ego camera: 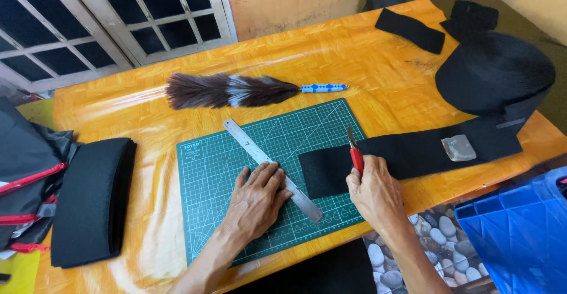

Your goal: The person measures and cuts black fabric strips on a green cutting mat using a metal ruler and a red utility knife. They repeatedly align the ruler, cut the fabric, and use a feather duster to brush away debris between cuts.

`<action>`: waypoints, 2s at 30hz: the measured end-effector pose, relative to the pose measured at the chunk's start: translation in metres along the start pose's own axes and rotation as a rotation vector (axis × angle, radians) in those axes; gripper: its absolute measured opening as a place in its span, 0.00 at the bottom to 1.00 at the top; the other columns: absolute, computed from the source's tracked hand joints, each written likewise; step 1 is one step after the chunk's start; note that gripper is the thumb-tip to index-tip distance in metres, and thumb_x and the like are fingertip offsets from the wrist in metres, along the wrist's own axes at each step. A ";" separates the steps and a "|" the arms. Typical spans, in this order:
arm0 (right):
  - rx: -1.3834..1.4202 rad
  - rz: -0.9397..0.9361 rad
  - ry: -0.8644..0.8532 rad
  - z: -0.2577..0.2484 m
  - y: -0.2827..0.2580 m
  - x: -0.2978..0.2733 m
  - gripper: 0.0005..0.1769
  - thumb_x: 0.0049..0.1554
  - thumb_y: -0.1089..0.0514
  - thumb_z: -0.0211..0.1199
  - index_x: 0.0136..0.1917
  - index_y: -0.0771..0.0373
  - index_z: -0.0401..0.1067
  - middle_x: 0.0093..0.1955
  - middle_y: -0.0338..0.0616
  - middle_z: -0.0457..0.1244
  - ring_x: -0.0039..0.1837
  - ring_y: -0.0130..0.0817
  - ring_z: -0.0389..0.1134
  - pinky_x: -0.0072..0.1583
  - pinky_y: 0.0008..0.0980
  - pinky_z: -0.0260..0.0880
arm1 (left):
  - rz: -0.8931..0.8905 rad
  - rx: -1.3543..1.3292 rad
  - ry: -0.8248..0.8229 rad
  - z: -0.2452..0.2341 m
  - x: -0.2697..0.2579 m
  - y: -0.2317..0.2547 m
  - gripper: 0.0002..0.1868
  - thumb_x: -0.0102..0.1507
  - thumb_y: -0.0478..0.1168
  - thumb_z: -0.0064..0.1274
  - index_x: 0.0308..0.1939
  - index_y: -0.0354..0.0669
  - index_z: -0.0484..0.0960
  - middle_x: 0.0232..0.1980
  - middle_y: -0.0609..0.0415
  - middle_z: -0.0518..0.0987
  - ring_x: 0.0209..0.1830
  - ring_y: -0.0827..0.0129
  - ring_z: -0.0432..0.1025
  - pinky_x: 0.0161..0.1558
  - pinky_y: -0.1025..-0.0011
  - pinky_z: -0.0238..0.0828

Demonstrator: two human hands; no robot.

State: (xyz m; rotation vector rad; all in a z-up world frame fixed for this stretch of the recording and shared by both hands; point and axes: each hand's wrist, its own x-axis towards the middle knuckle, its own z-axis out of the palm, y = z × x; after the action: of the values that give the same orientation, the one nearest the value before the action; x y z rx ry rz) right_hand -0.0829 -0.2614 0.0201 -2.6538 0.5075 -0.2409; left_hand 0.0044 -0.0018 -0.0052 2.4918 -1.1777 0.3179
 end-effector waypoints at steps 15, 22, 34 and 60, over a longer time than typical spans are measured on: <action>0.173 0.000 0.326 -0.006 0.036 -0.032 0.28 0.58 0.46 0.67 0.65 0.63 0.71 0.55 0.49 0.61 0.54 0.48 0.69 0.51 0.44 0.74 | -0.085 -0.128 -0.044 0.007 0.061 -0.002 0.24 0.72 0.50 0.40 0.63 0.36 0.76 0.65 0.43 0.77 0.69 0.47 0.67 0.64 0.46 0.60; 0.208 0.081 0.225 0.003 0.053 -0.034 0.31 0.57 0.43 0.66 0.67 0.64 0.69 0.58 0.50 0.63 0.59 0.47 0.68 0.53 0.45 0.75 | -0.187 -0.066 -0.179 0.024 0.086 0.036 0.37 0.57 0.62 0.67 0.60 0.45 0.73 0.49 0.47 0.73 0.50 0.50 0.67 0.49 0.50 0.64; 0.192 -0.004 0.389 -0.015 0.051 -0.030 0.25 0.58 0.49 0.67 0.63 0.66 0.71 0.55 0.51 0.62 0.53 0.48 0.69 0.51 0.45 0.73 | -0.709 -0.857 -0.461 -0.039 0.071 0.083 0.30 0.59 0.44 0.65 0.61 0.49 0.65 0.49 0.51 0.77 0.42 0.62 0.73 0.39 0.61 0.72; -0.019 0.280 0.063 -0.051 0.099 0.030 0.25 0.52 0.47 0.72 0.55 0.57 0.64 0.55 0.50 0.62 0.56 0.46 0.69 0.53 0.45 0.72 | -0.850 -0.717 -0.497 -0.063 -0.011 0.033 0.25 0.57 0.44 0.68 0.54 0.56 0.72 0.43 0.58 0.79 0.38 0.69 0.70 0.40 0.67 0.67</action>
State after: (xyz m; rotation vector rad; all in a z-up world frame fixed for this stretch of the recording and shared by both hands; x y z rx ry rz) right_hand -0.0994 -0.3758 0.0249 -2.5603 0.8956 -0.2350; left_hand -0.0310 0.0131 0.0553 2.1704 -0.1787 -0.8292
